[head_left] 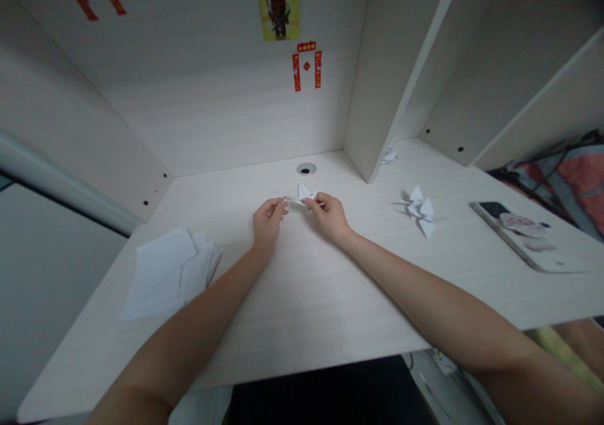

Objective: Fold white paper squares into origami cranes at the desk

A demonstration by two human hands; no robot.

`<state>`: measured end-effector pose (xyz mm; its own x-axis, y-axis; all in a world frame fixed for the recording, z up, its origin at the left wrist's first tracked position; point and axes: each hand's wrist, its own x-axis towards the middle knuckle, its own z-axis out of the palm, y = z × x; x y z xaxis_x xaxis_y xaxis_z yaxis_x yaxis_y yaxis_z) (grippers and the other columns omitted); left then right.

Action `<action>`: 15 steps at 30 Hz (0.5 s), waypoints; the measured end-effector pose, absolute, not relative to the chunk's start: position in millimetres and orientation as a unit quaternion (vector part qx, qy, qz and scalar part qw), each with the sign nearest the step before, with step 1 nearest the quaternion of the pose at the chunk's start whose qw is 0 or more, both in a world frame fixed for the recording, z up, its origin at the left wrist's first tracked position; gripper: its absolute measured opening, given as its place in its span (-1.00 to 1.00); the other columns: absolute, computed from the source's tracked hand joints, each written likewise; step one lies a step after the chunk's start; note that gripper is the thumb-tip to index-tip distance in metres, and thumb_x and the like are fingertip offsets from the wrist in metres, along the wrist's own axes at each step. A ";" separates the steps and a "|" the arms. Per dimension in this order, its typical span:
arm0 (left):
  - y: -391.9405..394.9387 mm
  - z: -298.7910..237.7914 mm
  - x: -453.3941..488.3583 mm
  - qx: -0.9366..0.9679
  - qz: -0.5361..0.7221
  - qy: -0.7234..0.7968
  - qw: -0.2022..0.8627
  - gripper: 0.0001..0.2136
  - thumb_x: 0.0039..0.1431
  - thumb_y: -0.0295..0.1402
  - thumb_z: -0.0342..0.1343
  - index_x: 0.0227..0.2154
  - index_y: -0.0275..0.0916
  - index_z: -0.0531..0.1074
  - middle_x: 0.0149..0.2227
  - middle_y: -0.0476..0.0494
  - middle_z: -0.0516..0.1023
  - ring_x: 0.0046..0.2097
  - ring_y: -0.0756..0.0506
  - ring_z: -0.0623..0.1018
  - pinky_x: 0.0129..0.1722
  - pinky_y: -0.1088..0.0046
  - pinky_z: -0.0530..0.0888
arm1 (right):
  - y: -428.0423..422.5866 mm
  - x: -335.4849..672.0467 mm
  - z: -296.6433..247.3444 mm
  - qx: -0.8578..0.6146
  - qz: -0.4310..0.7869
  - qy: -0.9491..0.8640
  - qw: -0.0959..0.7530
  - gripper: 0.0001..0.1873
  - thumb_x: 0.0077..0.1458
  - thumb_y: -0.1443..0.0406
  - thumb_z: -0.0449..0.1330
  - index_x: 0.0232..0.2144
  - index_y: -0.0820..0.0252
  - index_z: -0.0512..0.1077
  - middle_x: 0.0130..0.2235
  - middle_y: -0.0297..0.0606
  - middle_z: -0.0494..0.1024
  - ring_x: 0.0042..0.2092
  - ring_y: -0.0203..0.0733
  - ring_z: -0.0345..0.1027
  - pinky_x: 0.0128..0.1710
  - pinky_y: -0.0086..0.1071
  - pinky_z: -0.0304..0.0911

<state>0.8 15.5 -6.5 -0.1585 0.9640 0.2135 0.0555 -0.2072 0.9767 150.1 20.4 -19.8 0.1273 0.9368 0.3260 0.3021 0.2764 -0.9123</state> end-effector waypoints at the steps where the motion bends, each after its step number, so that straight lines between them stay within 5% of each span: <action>1: 15.2 -6.2 0.7 0.518 0.581 0.491 0.392 -0.77 -0.05 -0.17 0.18 -0.45 -0.25 0.51 -0.51 -0.05 0.48 -0.46 0.02 0.43 -0.46 0.51 0.30 | 20.3 150.1 -19.5 -0.521 0.295 -0.591 0.541 -0.59 -0.02 0.00 0.13 -0.66 0.19 0.28 -0.61 -0.40 0.25 -0.51 -0.32 0.09 -0.48 -0.42 0.00; 15: 15.8 -6.0 0.7 0.512 0.574 0.501 0.397 -0.77 -0.05 -0.16 0.17 -0.47 -0.25 0.49 -0.50 -0.05 0.47 -0.46 0.02 0.42 -0.46 0.51 0.30 | 19.3 150.3 -13.0 -0.506 0.365 -0.548 0.558 -0.58 -0.11 0.00 0.20 -0.71 0.20 0.31 -0.64 -0.39 0.27 -0.52 -0.33 0.09 -0.47 -0.42 0.02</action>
